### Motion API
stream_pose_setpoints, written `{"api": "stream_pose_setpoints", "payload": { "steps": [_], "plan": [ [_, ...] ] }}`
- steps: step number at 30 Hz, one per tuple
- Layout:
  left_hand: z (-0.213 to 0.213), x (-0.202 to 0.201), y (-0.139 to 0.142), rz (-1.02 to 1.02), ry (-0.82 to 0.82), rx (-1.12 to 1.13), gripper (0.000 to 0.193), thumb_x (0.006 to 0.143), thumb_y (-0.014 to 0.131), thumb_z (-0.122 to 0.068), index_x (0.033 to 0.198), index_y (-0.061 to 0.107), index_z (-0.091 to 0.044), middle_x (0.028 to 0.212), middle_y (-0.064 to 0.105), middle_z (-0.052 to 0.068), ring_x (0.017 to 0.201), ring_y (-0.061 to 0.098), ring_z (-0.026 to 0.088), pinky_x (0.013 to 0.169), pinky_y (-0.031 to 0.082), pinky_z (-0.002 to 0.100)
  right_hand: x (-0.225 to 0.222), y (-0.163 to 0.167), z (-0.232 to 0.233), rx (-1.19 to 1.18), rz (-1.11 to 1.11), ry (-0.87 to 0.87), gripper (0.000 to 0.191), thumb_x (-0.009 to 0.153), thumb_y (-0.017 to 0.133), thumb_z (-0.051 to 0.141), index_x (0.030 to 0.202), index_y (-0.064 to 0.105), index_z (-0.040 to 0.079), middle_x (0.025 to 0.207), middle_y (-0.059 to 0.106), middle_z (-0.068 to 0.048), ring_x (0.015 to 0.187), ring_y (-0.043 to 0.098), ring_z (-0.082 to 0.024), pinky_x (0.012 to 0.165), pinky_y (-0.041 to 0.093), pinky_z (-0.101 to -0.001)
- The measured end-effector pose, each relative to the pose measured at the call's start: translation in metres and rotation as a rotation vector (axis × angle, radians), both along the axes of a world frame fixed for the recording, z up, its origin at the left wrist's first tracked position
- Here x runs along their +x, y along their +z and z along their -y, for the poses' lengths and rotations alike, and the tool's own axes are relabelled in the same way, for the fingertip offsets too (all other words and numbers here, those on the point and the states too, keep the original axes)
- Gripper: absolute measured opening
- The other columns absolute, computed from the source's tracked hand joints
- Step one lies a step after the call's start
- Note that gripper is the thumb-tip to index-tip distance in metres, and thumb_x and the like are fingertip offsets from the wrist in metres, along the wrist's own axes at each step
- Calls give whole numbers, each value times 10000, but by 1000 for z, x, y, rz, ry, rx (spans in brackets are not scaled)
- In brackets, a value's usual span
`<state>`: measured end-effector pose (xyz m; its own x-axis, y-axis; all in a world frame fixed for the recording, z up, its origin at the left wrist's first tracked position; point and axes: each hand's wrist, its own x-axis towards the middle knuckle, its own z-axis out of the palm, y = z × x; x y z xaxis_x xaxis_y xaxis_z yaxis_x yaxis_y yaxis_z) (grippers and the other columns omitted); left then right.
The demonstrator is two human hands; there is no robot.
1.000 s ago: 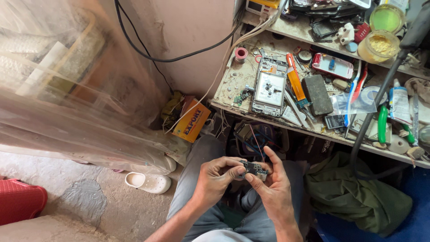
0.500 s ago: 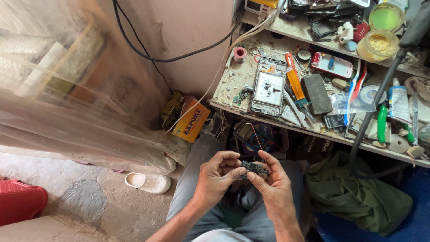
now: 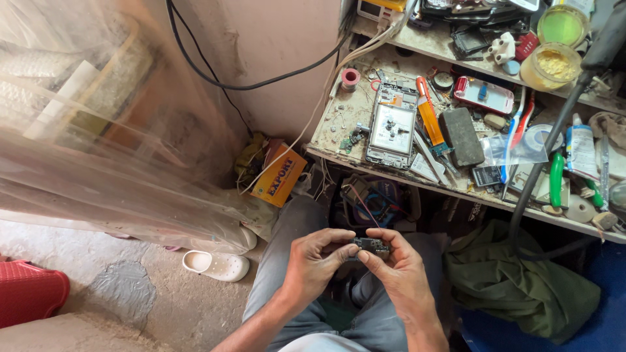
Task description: The person sits on the floor and works on a disassembled mobile phone. They handle a small circuit board, connect wires, and use a plastic spudger to adjust internal components within the phone chassis.
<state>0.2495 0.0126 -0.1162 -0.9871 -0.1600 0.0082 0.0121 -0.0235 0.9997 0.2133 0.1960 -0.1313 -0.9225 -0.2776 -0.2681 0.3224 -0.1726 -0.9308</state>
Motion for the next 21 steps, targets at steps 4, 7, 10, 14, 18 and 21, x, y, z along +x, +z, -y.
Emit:
{"api": "stream_pose_setpoints", "payload": {
  "steps": [4,7,10,14,18,21],
  "plan": [
    [-1,1,2,-12,-15,13,210,883,794,-80,1081,774,-14,886,768,26,765,690,41,638,560,193,2,-1,3,-38,26,-29,415,836,771,-10,1233,651,1,972,736,-58,853,674,-85,770,549,-208],
    [-1,2,3,-19,-16,-8,207,882,797,-80,1079,776,-19,875,764,23,743,678,38,617,551,194,1,-3,3,-97,53,-41,387,837,765,-29,1205,648,-2,969,733,-75,841,680,-97,759,554,-222],
    [-2,3,3,-13,-18,-27,209,879,798,-83,1077,775,-22,872,764,21,730,671,38,606,547,195,1,-5,2,-147,59,-43,349,838,756,-50,1168,649,-14,971,731,-81,843,687,-106,771,563,-232],
    [-2,4,4,-49,-25,-25,208,886,796,-81,1082,766,-18,887,763,33,761,685,48,648,566,201,2,-11,2,-231,41,-41,297,849,746,-63,1124,640,-24,971,721,-88,855,693,-116,787,570,-241],
    [-1,6,4,-83,-45,-95,219,883,793,-73,1092,759,-16,921,768,49,807,717,74,695,587,216,4,-15,1,-261,47,-48,260,858,740,-69,1095,642,-28,965,715,-99,851,696,-124,788,574,-252],
    [-1,6,6,-89,-48,-99,222,884,789,-69,1097,756,-15,930,768,58,821,725,85,703,590,222,5,-16,0,-278,44,-47,253,862,740,-66,1094,645,-28,963,718,-100,848,697,-126,781,574,-254]
  ]
}}
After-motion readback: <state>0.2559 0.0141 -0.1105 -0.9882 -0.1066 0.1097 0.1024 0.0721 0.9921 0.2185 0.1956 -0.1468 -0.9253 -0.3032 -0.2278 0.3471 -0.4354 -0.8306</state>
